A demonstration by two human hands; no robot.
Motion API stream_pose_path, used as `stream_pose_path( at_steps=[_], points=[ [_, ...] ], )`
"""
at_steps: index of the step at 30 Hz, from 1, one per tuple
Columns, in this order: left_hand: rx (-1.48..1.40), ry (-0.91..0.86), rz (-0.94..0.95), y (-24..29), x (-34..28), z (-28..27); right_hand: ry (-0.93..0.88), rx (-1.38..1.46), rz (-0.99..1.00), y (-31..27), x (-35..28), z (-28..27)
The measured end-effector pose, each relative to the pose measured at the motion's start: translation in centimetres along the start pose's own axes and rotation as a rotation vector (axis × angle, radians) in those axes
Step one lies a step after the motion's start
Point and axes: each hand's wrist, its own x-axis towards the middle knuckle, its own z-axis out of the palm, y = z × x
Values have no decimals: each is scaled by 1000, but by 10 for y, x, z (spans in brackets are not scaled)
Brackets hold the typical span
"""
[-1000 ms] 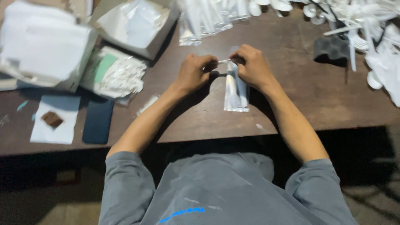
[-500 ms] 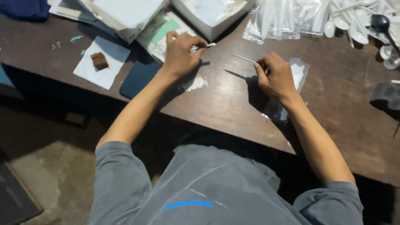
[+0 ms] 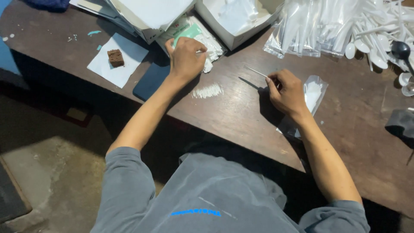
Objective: The person is individually wrapping plastic spoons and forks into small plastic sleeves at a workbench.
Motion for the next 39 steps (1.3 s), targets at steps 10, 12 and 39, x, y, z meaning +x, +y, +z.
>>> stream_pose_path(
  at_steps=[10,12,39],
  points=[
    [-115,307,322,54,13,1,160,-89,95,19,-14,-39],
    [-332,294,492,89,22,-1,211,-56,122,23,-19,-59],
    [-536,-503,258,217,6,174,626,-45,424,48,-79,-109]
  ],
)
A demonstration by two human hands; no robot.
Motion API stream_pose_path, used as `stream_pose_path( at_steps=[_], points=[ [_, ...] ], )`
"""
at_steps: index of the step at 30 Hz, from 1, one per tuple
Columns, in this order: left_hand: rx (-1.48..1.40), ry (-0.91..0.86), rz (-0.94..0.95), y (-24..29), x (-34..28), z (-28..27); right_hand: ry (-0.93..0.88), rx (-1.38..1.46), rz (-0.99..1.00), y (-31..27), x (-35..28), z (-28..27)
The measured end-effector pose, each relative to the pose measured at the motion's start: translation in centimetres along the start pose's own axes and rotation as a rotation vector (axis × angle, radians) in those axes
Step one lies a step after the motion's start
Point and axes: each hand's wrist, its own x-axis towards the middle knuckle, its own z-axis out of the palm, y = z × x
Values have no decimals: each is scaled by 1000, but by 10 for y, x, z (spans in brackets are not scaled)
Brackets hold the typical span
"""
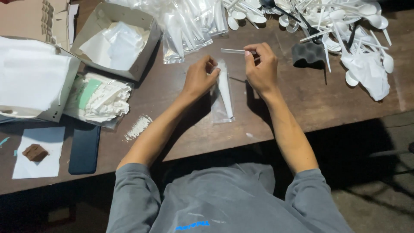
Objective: The person is individually wrapping plastic spoons and forks into small plastic sleeves at a workbench.
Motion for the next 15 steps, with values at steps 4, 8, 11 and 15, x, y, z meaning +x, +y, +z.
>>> stream_pose_path(
  at_steps=[4,8,11,15],
  points=[
    [-230,34,5,33,-2,-26,11,18,-79,-20,12,-4],
    [-490,136,0,49,-7,-47,-29,45,-149,-13,31,2],
    [-604,139,8,43,-14,-48,-36,82,-225,-41,48,-3],
    [-670,130,90,37,-17,-46,-151,101,-215,-66,63,-6]
  ],
)
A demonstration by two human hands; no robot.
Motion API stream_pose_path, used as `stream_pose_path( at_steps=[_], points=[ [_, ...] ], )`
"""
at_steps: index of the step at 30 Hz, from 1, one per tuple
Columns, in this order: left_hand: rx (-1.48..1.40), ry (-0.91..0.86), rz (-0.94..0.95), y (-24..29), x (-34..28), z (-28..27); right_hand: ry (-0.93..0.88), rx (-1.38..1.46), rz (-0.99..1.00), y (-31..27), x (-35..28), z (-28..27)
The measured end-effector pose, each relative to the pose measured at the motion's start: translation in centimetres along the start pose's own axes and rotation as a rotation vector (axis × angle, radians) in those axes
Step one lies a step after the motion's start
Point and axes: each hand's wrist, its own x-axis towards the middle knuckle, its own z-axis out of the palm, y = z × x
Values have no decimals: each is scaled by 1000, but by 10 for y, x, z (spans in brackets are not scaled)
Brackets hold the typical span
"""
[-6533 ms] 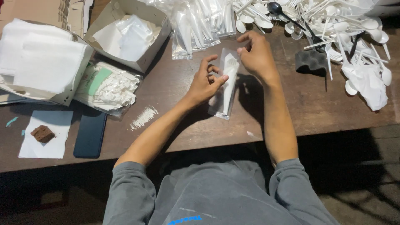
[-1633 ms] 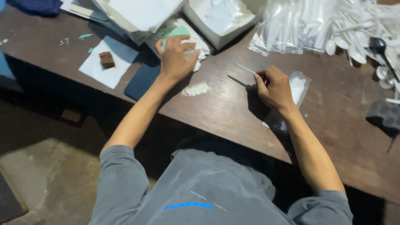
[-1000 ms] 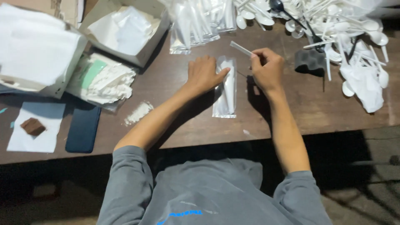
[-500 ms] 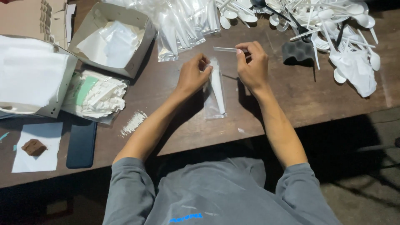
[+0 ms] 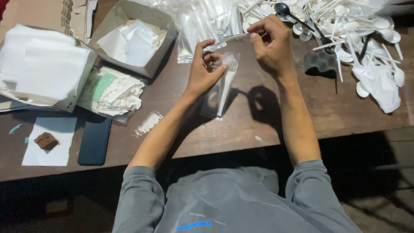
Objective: The person is individually wrapping plastic spoons and forks into small plastic sleeves at a workbench.
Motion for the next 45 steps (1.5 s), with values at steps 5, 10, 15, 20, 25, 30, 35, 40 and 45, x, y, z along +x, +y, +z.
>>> stream_pose_path(
  at_steps=[5,10,15,20,25,30,35,40,45],
  points=[
    [45,-3,-79,3,-3,-3,15,91,-25,15,-11,16],
    [56,6,-131,-2,-9,0,162,152,-21,15,-22,16],
    [74,-16,-49,-16,-13,3,178,210,-13,13,-24,13],
    [-2,20,-158,1,-19,10,159,213,10,11,-26,12],
    [-30,25,-186,5,-21,11,184,166,71,11,-26,13],
    [-9,-21,-113,-2,-24,12,154,190,42,0,-25,13],
    [-71,-34,-95,2,-25,15,91,140,43,10,-26,16],
    [-102,-33,-111,4,-26,15,88,268,81,6,-29,25],
    [-147,-36,-86,0,-25,15,52,195,56,11,-33,30]
  ],
)
